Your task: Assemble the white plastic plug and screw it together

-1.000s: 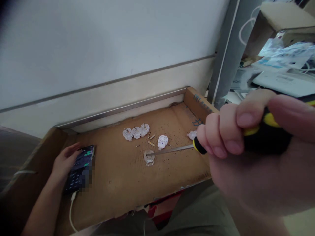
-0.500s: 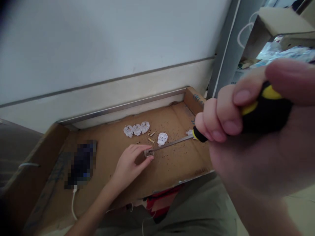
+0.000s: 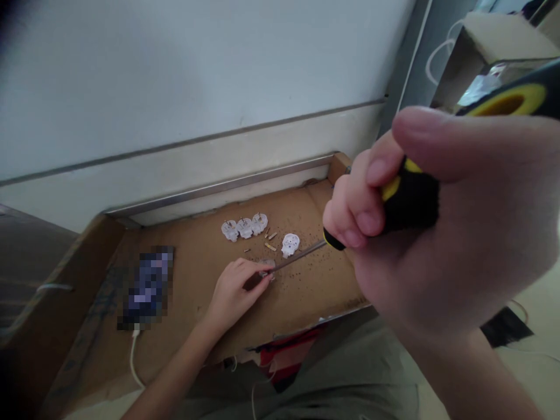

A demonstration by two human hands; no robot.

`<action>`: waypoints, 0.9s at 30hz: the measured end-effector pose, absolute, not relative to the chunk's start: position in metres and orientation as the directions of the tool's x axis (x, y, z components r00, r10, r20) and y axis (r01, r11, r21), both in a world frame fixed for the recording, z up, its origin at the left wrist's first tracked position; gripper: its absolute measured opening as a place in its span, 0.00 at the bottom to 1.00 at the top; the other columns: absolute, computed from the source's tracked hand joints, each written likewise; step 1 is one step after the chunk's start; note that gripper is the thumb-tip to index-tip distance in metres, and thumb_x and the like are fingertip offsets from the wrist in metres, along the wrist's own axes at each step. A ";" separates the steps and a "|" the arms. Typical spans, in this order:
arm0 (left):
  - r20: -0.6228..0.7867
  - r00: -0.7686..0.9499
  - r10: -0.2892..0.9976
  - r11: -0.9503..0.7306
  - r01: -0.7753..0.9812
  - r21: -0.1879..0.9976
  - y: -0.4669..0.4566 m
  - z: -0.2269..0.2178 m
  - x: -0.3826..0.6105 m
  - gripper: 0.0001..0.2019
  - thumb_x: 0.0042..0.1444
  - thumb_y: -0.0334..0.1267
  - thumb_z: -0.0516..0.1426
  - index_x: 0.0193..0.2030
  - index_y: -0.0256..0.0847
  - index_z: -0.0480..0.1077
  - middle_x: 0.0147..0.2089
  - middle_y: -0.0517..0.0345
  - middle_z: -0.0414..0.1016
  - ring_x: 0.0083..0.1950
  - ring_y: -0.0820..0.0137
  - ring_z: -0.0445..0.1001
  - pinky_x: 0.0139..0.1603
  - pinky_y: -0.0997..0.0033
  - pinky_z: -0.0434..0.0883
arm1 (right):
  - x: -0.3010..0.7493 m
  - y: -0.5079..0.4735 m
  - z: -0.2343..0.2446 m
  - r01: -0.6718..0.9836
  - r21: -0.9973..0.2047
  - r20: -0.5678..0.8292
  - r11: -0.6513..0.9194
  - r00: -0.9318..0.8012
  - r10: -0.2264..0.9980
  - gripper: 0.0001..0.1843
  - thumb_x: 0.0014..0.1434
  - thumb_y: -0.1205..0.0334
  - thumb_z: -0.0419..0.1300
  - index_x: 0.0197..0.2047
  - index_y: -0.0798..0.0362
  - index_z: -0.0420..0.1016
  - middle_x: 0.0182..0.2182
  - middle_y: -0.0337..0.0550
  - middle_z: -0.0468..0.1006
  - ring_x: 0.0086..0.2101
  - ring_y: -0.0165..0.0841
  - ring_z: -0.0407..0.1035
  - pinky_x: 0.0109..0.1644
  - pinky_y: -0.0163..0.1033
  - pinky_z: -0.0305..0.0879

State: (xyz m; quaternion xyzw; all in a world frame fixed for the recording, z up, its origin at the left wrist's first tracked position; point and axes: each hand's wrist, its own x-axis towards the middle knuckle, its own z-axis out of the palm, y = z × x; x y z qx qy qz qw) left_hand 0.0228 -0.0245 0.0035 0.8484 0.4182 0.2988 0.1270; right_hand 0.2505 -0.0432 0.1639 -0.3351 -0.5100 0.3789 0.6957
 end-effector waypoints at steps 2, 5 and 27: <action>0.402 0.470 0.786 -0.617 0.638 0.460 -0.024 0.003 0.024 0.07 0.58 0.37 0.56 0.42 0.45 0.74 0.37 0.58 0.79 0.39 0.69 0.73 0.39 0.66 0.67 | 0.248 -0.043 0.166 -0.225 -0.815 0.504 0.535 0.181 0.844 0.17 0.51 0.52 0.60 0.28 0.52 0.56 0.20 0.36 0.51 0.19 0.24 0.52 0.19 0.36 0.48; 0.393 0.453 0.800 -0.599 0.645 0.474 -0.024 0.001 0.026 0.08 0.58 0.38 0.56 0.43 0.46 0.74 0.36 0.58 0.78 0.38 0.69 0.73 0.38 0.66 0.68 | 0.242 -0.042 0.171 -0.228 -0.823 0.477 0.521 0.221 0.851 0.17 0.52 0.52 0.58 0.26 0.53 0.57 0.21 0.35 0.53 0.18 0.22 0.53 0.19 0.36 0.49; 0.303 0.406 0.862 -0.502 0.599 0.624 -0.026 -0.007 0.024 0.08 0.58 0.38 0.56 0.44 0.47 0.73 0.38 0.60 0.78 0.39 0.71 0.74 0.42 0.68 0.71 | 0.221 -0.037 0.185 -0.187 -0.864 0.398 0.467 0.312 0.862 0.13 0.45 0.58 0.54 0.18 0.55 0.55 0.12 0.33 0.51 0.12 0.21 0.49 0.13 0.32 0.41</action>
